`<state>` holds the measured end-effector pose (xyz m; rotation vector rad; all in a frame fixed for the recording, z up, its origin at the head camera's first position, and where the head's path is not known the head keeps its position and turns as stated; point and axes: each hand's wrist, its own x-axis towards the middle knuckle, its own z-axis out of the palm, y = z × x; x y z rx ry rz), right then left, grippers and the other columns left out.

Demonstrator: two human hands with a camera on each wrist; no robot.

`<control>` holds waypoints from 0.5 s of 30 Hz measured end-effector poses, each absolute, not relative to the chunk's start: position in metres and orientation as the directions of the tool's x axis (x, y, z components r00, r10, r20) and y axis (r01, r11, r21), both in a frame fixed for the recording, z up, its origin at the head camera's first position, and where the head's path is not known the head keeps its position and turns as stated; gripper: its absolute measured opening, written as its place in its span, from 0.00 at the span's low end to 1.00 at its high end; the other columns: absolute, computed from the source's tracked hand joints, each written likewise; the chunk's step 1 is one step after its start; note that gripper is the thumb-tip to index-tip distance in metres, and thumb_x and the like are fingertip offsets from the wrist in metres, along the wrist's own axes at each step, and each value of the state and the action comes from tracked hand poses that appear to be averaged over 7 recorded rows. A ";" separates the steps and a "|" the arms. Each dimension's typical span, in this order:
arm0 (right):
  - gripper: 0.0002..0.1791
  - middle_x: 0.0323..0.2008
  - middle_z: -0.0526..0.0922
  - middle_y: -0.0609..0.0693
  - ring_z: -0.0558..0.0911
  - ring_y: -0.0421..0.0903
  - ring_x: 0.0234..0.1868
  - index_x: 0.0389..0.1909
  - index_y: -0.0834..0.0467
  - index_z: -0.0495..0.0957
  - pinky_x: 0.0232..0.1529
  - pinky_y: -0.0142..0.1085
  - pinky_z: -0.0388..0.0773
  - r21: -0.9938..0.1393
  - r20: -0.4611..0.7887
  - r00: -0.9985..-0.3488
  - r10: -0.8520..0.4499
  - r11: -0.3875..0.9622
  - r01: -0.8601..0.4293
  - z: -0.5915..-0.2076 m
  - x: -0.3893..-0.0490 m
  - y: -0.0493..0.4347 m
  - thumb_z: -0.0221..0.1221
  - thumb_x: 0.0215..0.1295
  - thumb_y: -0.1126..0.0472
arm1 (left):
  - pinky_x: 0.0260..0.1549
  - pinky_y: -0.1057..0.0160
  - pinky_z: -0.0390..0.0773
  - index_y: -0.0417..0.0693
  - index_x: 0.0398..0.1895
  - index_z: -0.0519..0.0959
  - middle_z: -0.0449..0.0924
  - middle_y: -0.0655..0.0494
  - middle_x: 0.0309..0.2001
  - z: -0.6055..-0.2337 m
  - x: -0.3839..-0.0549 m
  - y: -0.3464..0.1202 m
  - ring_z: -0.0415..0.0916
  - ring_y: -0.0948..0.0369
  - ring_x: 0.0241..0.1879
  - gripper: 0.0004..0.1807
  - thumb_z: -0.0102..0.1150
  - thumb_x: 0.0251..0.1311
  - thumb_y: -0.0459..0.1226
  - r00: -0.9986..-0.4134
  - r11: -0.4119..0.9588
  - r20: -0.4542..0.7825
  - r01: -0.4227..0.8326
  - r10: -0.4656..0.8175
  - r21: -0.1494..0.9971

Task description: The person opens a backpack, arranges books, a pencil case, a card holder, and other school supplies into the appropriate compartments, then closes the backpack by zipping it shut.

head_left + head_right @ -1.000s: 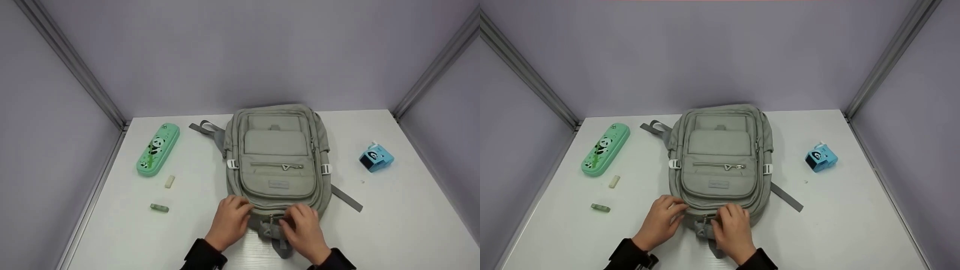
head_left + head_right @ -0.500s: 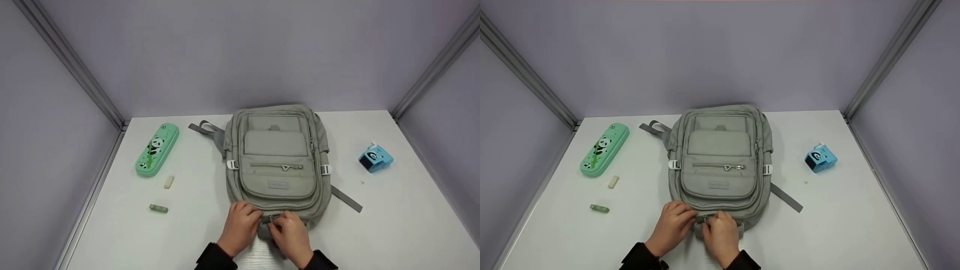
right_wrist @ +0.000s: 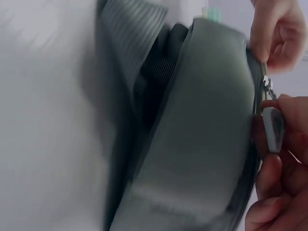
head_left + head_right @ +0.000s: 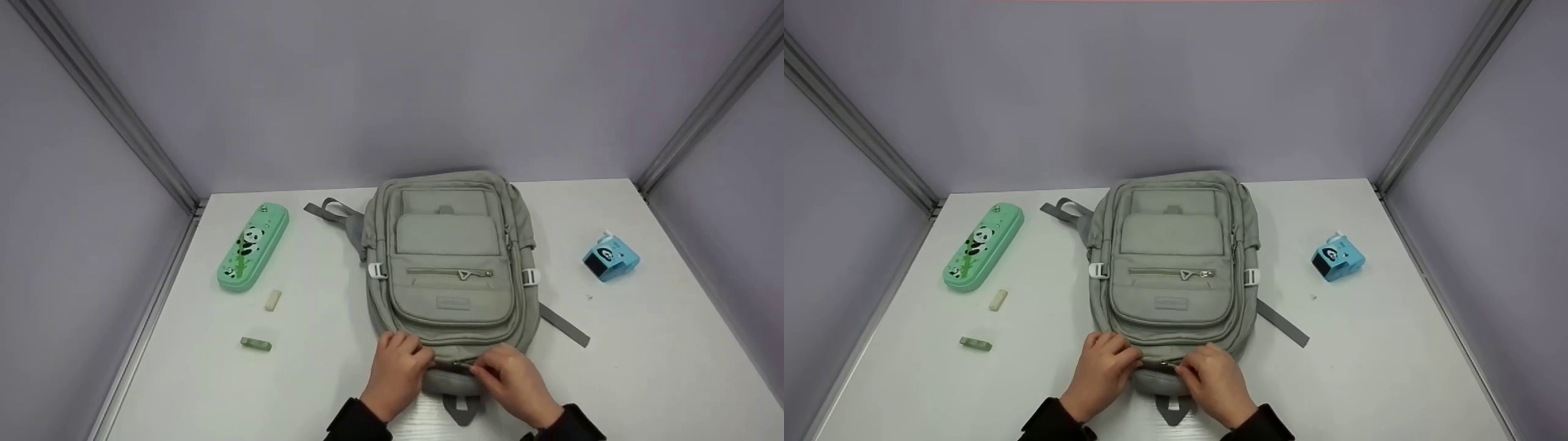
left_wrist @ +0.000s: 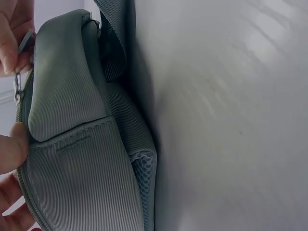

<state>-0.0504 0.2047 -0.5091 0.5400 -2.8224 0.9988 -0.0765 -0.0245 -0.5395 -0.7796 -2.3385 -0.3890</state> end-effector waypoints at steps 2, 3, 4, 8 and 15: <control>0.08 0.26 0.78 0.36 0.72 0.31 0.31 0.25 0.47 0.81 0.32 0.31 0.69 -0.559 0.211 -0.933 -0.293 0.746 -0.361 -0.509 -0.052 0.215 0.66 0.62 0.61 | 0.43 0.61 0.69 0.61 0.22 0.75 0.69 0.64 0.25 -0.539 -0.076 -0.026 0.70 0.64 0.32 0.11 0.69 0.52 0.48 -0.622 0.779 0.654 0.622 0.431 0.078; 0.08 0.26 0.78 0.36 0.71 0.31 0.31 0.25 0.47 0.81 0.32 0.31 0.70 -0.547 0.201 -0.938 -0.284 0.761 -0.348 -0.509 -0.053 0.220 0.67 0.62 0.61 | 0.43 0.62 0.68 0.61 0.21 0.75 0.69 0.64 0.25 -0.539 -0.076 -0.027 0.70 0.64 0.32 0.11 0.69 0.52 0.48 -0.623 0.779 0.655 0.622 0.428 0.083; 0.08 0.26 0.78 0.36 0.71 0.31 0.31 0.25 0.47 0.81 0.32 0.30 0.70 -0.534 0.193 -0.943 -0.270 0.778 -0.331 -0.509 -0.055 0.226 0.67 0.61 0.61 | 0.43 0.61 0.68 0.60 0.21 0.74 0.68 0.64 0.25 -0.539 -0.075 -0.028 0.70 0.64 0.32 0.12 0.69 0.52 0.47 -0.624 0.777 0.657 0.623 0.424 0.091; 0.09 0.25 0.77 0.37 0.72 0.32 0.30 0.24 0.47 0.81 0.32 0.30 0.71 -0.477 0.173 -0.966 -0.191 0.842 -0.252 -0.508 -0.062 0.252 0.69 0.58 0.62 | 0.43 0.61 0.68 0.60 0.21 0.74 0.68 0.63 0.25 -0.538 -0.074 -0.036 0.70 0.64 0.33 0.13 0.71 0.49 0.45 -0.630 0.773 0.665 0.622 0.402 0.122; 0.07 0.23 0.78 0.42 0.72 0.37 0.29 0.24 0.51 0.83 0.30 0.32 0.69 -0.382 0.121 -0.985 -0.124 0.910 -0.162 -0.507 -0.080 0.291 0.68 0.60 0.61 | 0.45 0.59 0.70 0.59 0.21 0.77 0.72 0.64 0.26 -0.535 -0.074 -0.053 0.72 0.65 0.34 0.12 0.75 0.43 0.43 -0.630 0.773 0.687 0.614 0.362 0.156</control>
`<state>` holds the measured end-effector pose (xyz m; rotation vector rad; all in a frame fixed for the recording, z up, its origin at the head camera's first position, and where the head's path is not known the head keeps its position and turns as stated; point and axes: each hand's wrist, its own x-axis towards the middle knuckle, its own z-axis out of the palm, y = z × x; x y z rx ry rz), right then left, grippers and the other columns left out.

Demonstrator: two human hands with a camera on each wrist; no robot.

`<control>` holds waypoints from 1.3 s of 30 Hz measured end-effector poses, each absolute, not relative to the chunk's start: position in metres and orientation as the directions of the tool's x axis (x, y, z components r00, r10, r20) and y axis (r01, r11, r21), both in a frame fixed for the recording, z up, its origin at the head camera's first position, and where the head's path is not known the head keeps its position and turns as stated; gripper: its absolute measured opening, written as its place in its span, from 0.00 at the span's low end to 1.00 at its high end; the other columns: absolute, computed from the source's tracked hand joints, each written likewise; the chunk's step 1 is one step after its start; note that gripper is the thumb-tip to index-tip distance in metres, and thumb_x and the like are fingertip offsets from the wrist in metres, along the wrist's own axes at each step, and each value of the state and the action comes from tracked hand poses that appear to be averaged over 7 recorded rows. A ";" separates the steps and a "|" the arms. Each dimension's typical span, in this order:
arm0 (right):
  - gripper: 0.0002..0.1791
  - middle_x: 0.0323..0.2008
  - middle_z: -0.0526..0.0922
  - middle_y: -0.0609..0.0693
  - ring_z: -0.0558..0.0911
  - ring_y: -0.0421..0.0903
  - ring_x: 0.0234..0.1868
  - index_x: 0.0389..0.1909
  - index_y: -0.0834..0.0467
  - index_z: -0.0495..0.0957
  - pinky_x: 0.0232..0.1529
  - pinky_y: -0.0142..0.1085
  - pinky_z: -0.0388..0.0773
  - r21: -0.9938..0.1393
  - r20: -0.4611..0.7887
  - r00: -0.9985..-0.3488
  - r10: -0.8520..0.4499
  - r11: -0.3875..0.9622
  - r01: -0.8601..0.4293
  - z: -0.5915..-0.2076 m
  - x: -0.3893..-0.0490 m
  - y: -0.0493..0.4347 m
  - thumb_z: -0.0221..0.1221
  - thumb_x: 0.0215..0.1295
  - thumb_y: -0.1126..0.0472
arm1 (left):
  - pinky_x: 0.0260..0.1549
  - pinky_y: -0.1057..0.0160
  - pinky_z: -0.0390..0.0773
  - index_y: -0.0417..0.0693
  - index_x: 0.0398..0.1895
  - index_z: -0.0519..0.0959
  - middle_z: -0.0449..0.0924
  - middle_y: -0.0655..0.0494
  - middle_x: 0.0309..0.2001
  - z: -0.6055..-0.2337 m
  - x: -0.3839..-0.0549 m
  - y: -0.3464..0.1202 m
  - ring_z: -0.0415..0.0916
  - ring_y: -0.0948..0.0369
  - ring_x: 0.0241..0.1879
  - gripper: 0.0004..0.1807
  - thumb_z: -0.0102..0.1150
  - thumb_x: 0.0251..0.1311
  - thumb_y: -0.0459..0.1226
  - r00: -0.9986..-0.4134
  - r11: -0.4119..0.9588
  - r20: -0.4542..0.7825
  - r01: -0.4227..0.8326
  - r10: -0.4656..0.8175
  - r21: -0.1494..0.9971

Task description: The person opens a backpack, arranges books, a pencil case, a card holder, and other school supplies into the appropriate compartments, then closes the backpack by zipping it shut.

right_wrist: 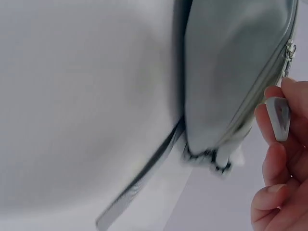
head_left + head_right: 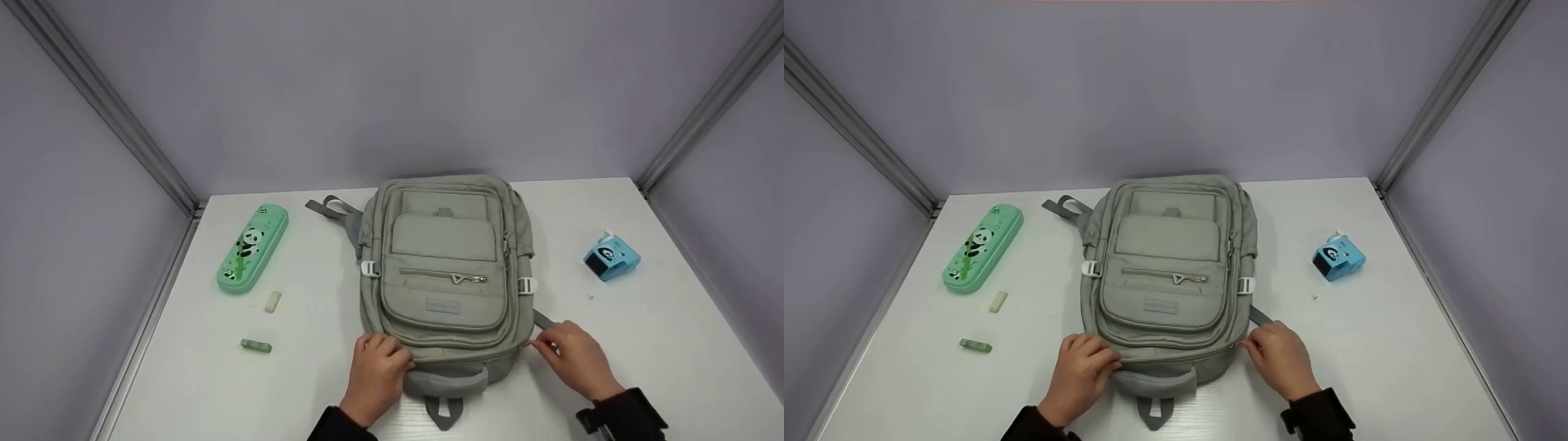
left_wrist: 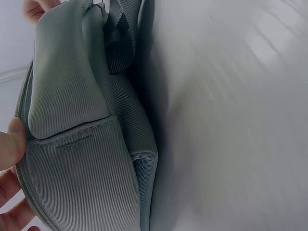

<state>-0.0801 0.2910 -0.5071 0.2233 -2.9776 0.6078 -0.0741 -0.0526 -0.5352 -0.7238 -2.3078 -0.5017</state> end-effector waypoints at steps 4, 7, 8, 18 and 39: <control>0.06 0.24 0.80 0.46 0.74 0.41 0.29 0.24 0.55 0.83 0.29 0.35 0.70 -0.341 0.142 -0.982 -0.128 0.925 -0.170 -0.513 -0.094 0.308 0.68 0.60 0.62 | 0.45 0.59 0.72 0.58 0.21 0.79 0.74 0.64 0.28 -0.533 -0.073 -0.063 0.74 0.65 0.35 0.11 0.76 0.42 0.41 -0.644 0.764 0.686 0.614 0.339 0.199; 0.06 0.25 0.82 0.49 0.76 0.44 0.30 0.25 0.57 0.84 0.30 0.38 0.72 -0.319 0.171 -0.976 -0.136 0.929 -0.186 -0.518 -0.106 0.316 0.68 0.60 0.63 | 0.44 0.61 0.73 0.57 0.21 0.79 0.74 0.64 0.28 -0.533 -0.072 -0.071 0.75 0.65 0.35 0.11 0.76 0.42 0.40 -0.649 0.741 0.684 0.629 0.334 0.235; 0.06 0.25 0.83 0.49 0.77 0.46 0.30 0.25 0.58 0.84 0.30 0.39 0.73 -0.313 0.185 -0.973 -0.140 0.930 -0.193 -0.519 -0.111 0.318 0.68 0.59 0.63 | 0.44 0.63 0.74 0.56 0.21 0.80 0.74 0.63 0.29 -0.534 -0.072 -0.073 0.76 0.65 0.36 0.10 0.76 0.42 0.39 -0.650 0.732 0.682 0.635 0.336 0.245; 0.06 0.25 0.83 0.57 0.80 0.57 0.29 0.26 0.64 0.84 0.30 0.49 0.77 -0.243 0.183 -0.968 -0.174 0.946 -0.216 -0.521 -0.170 0.329 0.66 0.59 0.65 | 0.38 0.72 0.76 0.52 0.23 0.79 0.74 0.61 0.32 -0.535 -0.070 -0.082 0.76 0.66 0.37 0.12 0.77 0.41 0.32 -0.672 0.658 0.649 0.674 0.357 0.336; 0.09 0.26 0.84 0.63 0.82 0.60 0.28 0.27 0.66 0.83 0.28 0.51 0.77 -0.295 0.140 -0.986 -0.084 0.948 -0.123 -0.517 -0.203 0.321 0.64 0.63 0.63 | 0.43 0.71 0.78 0.52 0.24 0.81 0.75 0.61 0.35 -0.539 -0.065 -0.092 0.79 0.64 0.44 0.10 0.75 0.45 0.32 -0.721 0.654 0.600 0.644 0.347 0.396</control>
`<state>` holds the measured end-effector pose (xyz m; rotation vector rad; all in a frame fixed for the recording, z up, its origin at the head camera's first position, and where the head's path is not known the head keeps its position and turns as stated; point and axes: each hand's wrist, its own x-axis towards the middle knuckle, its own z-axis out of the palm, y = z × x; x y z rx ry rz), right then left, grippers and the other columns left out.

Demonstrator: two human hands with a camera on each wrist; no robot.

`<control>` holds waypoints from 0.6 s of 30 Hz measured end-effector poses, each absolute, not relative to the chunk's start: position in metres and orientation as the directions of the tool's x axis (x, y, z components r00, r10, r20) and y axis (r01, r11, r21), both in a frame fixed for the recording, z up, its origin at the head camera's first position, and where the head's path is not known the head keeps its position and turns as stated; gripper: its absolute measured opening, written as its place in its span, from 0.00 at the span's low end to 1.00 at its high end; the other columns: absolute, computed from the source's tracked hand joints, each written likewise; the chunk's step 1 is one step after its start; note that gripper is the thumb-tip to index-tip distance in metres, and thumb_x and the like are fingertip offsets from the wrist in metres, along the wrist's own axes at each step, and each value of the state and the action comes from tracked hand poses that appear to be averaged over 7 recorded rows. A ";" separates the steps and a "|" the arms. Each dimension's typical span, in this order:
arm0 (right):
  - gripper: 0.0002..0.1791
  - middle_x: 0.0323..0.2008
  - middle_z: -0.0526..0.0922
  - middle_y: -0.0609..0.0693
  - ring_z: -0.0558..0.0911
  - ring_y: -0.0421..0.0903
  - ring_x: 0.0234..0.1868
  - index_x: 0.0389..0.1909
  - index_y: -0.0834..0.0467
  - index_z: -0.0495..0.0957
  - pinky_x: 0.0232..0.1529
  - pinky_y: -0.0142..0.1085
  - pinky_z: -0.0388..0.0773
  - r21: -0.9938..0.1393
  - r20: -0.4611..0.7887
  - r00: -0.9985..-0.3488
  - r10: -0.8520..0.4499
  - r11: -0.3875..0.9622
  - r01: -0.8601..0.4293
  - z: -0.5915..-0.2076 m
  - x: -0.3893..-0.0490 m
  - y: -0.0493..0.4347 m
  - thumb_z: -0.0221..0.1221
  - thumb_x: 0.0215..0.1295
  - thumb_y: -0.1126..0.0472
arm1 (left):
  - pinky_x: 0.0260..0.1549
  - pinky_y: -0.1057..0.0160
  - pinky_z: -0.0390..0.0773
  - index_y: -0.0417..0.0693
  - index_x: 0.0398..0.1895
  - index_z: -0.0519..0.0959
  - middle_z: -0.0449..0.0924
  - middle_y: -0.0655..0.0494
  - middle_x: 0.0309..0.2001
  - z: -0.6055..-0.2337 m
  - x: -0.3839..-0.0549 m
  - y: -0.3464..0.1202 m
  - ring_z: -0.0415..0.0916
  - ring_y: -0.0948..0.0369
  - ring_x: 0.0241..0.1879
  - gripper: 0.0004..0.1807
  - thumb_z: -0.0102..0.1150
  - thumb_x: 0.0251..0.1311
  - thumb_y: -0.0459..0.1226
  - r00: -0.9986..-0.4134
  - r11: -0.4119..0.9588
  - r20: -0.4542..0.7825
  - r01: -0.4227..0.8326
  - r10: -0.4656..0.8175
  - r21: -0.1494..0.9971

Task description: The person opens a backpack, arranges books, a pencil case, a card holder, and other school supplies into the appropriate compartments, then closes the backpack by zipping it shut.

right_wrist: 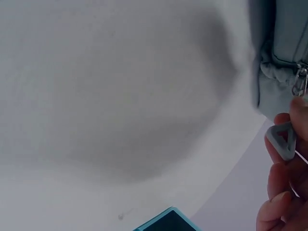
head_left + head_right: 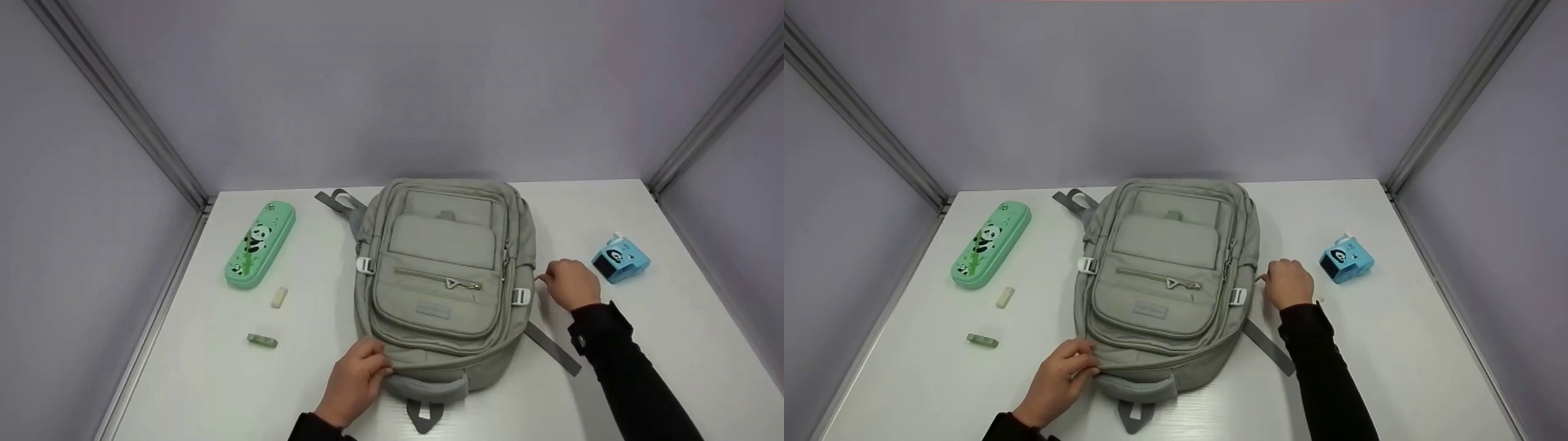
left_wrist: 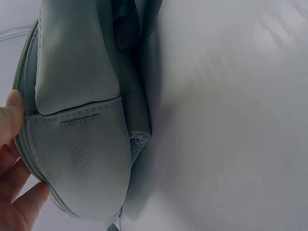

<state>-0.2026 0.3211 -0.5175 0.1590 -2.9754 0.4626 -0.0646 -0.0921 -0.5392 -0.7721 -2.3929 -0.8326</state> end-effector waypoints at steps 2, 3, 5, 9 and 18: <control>0.10 0.26 0.84 0.63 0.82 0.59 0.27 0.27 0.66 0.83 0.28 0.51 0.77 -0.296 0.136 -0.986 -0.096 0.946 -0.133 -0.514 -0.201 0.320 0.64 0.63 0.63 | 0.44 0.71 0.78 0.52 0.25 0.81 0.75 0.61 0.35 -0.539 -0.064 -0.093 0.79 0.63 0.44 0.09 0.75 0.46 0.32 -0.720 0.655 0.601 0.644 0.347 0.394; 0.10 0.26 0.84 0.63 0.82 0.59 0.27 0.27 0.66 0.83 0.28 0.50 0.77 -0.294 0.132 -0.986 -0.099 0.946 -0.135 -0.513 -0.201 0.320 0.64 0.63 0.63 | 0.44 0.71 0.78 0.52 0.25 0.82 0.75 0.61 0.35 -0.540 -0.064 -0.093 0.79 0.63 0.44 0.09 0.75 0.46 0.33 -0.719 0.656 0.601 0.645 0.349 0.391; 0.10 0.26 0.84 0.63 0.82 0.59 0.27 0.27 0.66 0.83 0.27 0.50 0.76 -0.295 0.120 -0.988 -0.100 0.946 -0.132 -0.511 -0.200 0.320 0.64 0.63 0.63 | 0.45 0.71 0.77 0.52 0.26 0.82 0.74 0.61 0.36 -0.540 -0.063 -0.094 0.79 0.63 0.44 0.08 0.74 0.48 0.34 -0.717 0.657 0.600 0.648 0.355 0.386; 0.10 0.27 0.84 0.63 0.82 0.58 0.27 0.27 0.66 0.82 0.26 0.48 0.76 -0.294 0.076 -0.993 -0.095 0.949 -0.114 -0.510 -0.199 0.320 0.62 0.64 0.63 | 0.45 0.71 0.77 0.52 0.27 0.84 0.74 0.61 0.36 -0.541 -0.062 -0.094 0.78 0.63 0.44 0.07 0.74 0.49 0.34 -0.716 0.660 0.596 0.649 0.362 0.379; 0.09 0.28 0.84 0.59 0.79 0.48 0.27 0.31 0.66 0.82 0.29 0.40 0.73 -0.366 -0.096 -0.984 -0.148 0.925 -0.104 -0.509 -0.190 0.322 0.59 0.66 0.63 | 0.45 0.71 0.78 0.52 0.26 0.84 0.74 0.60 0.34 -0.545 -0.062 -0.089 0.79 0.63 0.44 0.12 0.77 0.42 0.28 -0.702 0.686 0.621 0.643 0.350 0.341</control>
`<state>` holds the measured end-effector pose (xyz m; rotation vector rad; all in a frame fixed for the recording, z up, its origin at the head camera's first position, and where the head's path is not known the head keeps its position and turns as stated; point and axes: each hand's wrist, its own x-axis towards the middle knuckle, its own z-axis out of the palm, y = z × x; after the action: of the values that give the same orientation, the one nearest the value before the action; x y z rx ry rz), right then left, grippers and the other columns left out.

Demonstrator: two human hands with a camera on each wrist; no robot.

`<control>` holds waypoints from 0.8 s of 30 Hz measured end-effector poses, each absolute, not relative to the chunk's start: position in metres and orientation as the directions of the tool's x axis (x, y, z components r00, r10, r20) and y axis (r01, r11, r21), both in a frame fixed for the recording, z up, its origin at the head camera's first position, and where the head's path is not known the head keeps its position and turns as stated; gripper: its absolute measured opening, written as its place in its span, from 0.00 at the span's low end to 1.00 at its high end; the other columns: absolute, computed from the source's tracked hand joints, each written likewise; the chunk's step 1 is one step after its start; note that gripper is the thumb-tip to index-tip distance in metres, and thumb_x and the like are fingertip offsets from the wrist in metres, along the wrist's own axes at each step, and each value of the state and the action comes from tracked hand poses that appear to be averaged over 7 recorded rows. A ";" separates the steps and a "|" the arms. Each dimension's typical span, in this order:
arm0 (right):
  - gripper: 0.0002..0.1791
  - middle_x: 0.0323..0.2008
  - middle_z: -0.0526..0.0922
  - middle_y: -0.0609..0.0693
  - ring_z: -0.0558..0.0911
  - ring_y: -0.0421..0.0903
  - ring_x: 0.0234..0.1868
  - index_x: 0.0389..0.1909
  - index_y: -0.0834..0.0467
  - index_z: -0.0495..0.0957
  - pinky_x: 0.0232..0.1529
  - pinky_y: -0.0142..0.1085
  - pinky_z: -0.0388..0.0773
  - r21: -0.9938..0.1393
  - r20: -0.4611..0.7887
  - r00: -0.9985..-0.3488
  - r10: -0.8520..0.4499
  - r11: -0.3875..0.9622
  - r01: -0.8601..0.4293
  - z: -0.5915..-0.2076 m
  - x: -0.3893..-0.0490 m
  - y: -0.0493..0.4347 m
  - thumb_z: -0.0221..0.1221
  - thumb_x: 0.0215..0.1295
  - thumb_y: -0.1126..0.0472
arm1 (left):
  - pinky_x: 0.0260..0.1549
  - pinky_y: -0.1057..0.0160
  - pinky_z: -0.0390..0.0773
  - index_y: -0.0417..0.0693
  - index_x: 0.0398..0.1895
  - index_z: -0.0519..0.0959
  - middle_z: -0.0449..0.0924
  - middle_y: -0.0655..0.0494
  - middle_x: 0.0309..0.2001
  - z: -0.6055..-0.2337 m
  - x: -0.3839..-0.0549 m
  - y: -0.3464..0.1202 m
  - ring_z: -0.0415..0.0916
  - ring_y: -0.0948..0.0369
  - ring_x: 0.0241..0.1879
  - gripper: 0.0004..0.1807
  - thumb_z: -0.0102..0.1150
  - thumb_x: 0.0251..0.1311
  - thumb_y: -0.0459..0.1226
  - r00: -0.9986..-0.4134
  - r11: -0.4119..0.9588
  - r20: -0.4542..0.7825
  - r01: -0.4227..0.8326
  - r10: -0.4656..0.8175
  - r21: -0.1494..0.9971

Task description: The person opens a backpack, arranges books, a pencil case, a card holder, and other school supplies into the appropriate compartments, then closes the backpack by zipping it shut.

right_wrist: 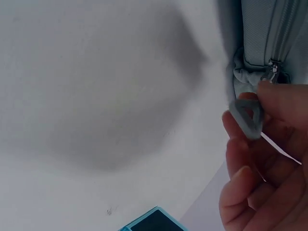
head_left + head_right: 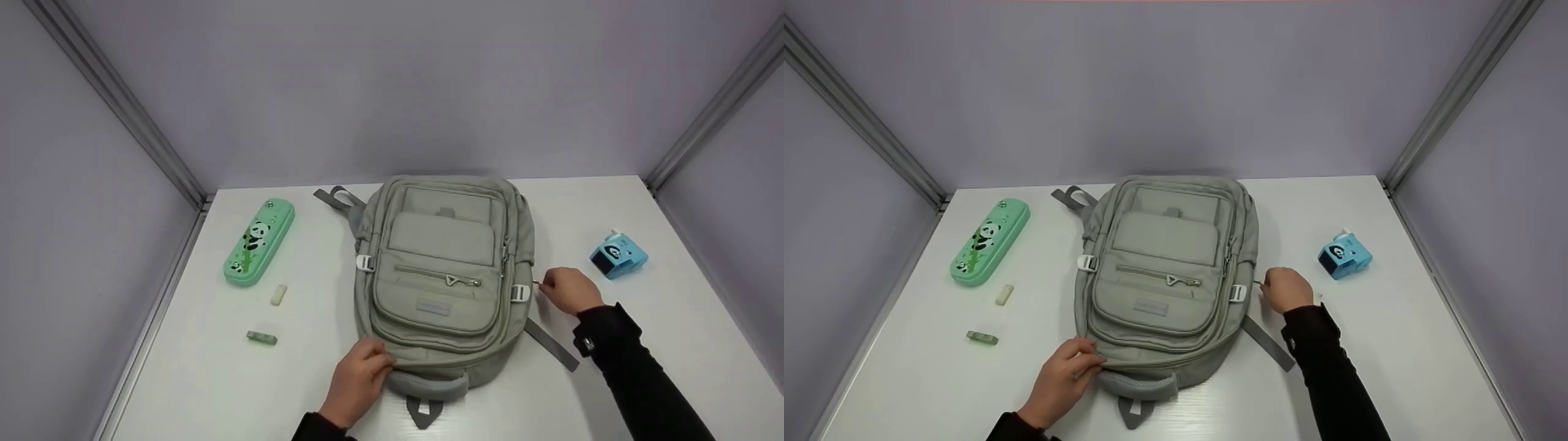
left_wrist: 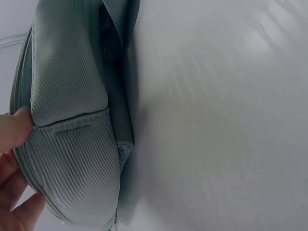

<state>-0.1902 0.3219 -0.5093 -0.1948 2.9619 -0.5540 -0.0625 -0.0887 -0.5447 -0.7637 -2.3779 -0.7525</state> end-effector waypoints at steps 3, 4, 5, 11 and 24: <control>0.10 0.29 0.84 0.58 0.79 0.47 0.29 0.33 0.66 0.82 0.31 0.39 0.73 -0.433 -0.129 -0.977 -0.169 0.896 -0.097 -0.511 -0.187 0.323 0.58 0.67 0.63 | 0.42 0.72 0.77 0.52 0.25 0.83 0.74 0.61 0.33 -0.545 -0.063 -0.085 0.78 0.65 0.39 0.12 0.76 0.43 0.27 -0.697 0.709 0.630 0.631 0.341 0.314; 0.10 0.30 0.84 0.59 0.79 0.48 0.30 0.34 0.67 0.82 0.32 0.39 0.72 -0.450 -0.132 -0.976 -0.174 0.888 -0.098 -0.511 -0.187 0.323 0.58 0.67 0.63 | 0.41 0.72 0.77 0.52 0.25 0.83 0.74 0.61 0.32 -0.545 -0.063 -0.083 0.77 0.66 0.38 0.12 0.76 0.43 0.27 -0.696 0.714 0.632 0.629 0.339 0.309; 0.10 0.31 0.84 0.59 0.79 0.48 0.31 0.36 0.67 0.82 0.33 0.38 0.72 -0.464 -0.135 -0.975 -0.177 0.881 -0.096 -0.511 -0.186 0.324 0.58 0.67 0.63 | 0.41 0.71 0.78 0.52 0.25 0.83 0.74 0.61 0.32 -0.545 -0.062 -0.081 0.77 0.66 0.37 0.12 0.76 0.43 0.27 -0.694 0.717 0.636 0.627 0.337 0.305; 0.13 0.37 0.83 0.64 0.80 0.55 0.37 0.43 0.69 0.81 0.39 0.45 0.75 -0.498 -0.101 -0.984 -0.147 0.864 -0.078 -0.502 -0.180 0.324 0.56 0.70 0.62 | 0.49 0.59 0.83 0.53 0.25 0.84 0.73 0.61 0.31 -0.544 -0.057 -0.066 0.76 0.67 0.35 0.10 0.73 0.48 0.28 -0.707 0.724 0.618 0.618 0.343 0.306; 0.19 0.46 0.80 0.70 0.81 0.63 0.44 0.57 0.73 0.74 0.46 0.55 0.75 -0.552 0.046 -0.993 -0.107 0.826 -0.115 -0.473 -0.204 0.282 0.50 0.73 0.63 | 0.53 0.54 0.82 0.52 0.31 0.83 0.72 0.60 0.34 -0.537 -0.043 -0.044 0.75 0.66 0.39 0.08 0.72 0.51 0.31 -0.750 0.734 0.536 0.603 0.388 0.312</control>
<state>-0.2038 0.2818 -0.4726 -0.1828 3.0143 -0.9134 -0.0432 -0.0439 -0.5367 -0.7567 -2.4952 -0.6635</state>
